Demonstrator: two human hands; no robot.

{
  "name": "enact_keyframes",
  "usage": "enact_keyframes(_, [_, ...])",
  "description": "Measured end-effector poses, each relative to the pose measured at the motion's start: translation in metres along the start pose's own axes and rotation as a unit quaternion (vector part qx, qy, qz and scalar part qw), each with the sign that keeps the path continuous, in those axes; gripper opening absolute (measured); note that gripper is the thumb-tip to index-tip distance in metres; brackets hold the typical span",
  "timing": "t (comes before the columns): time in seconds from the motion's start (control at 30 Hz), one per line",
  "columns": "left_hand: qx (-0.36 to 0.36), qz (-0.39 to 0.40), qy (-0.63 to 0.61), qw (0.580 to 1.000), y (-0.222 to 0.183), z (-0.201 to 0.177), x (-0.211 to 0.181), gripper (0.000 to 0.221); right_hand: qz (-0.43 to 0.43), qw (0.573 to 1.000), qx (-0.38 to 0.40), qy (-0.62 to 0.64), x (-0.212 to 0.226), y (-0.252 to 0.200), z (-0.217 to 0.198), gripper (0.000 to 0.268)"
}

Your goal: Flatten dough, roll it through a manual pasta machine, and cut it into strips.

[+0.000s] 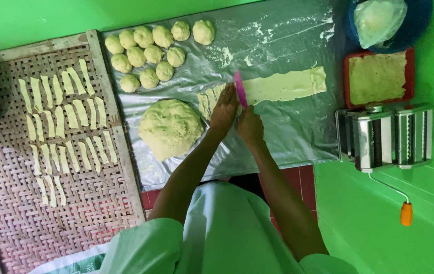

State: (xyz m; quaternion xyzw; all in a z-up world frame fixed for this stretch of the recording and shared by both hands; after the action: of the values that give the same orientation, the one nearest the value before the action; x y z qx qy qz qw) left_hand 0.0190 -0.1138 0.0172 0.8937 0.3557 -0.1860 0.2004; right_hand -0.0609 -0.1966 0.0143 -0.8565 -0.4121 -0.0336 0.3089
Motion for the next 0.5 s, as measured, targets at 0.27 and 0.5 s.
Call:
enact_keyframes(0.27, [0.038,0.004,0.037,0.999,-0.01,0.036,0.023,0.053,0.005,0.999,0.039,-0.015,0.008,-0.003,-0.017,0.027])
enact_keyframes(0.5, [0.035,0.031,0.099,0.994,-0.013,0.039,0.019,0.053,0.025,0.998,0.047,-0.017,-0.002,-0.01,-0.003,0.028])
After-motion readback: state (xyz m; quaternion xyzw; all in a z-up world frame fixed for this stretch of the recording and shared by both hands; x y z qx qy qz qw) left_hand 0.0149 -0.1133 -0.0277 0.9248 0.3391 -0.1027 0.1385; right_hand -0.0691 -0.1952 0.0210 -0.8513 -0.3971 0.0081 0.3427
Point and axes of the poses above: each hand's wrist, its own y-axis towards the middle knuckle, its own z-axis out of the palm, x = y × z, the point moved 3 cm from there along y, towards the middle knuckle, and after that the axes turned 7 degrees about -y, right-handed, at the moved point
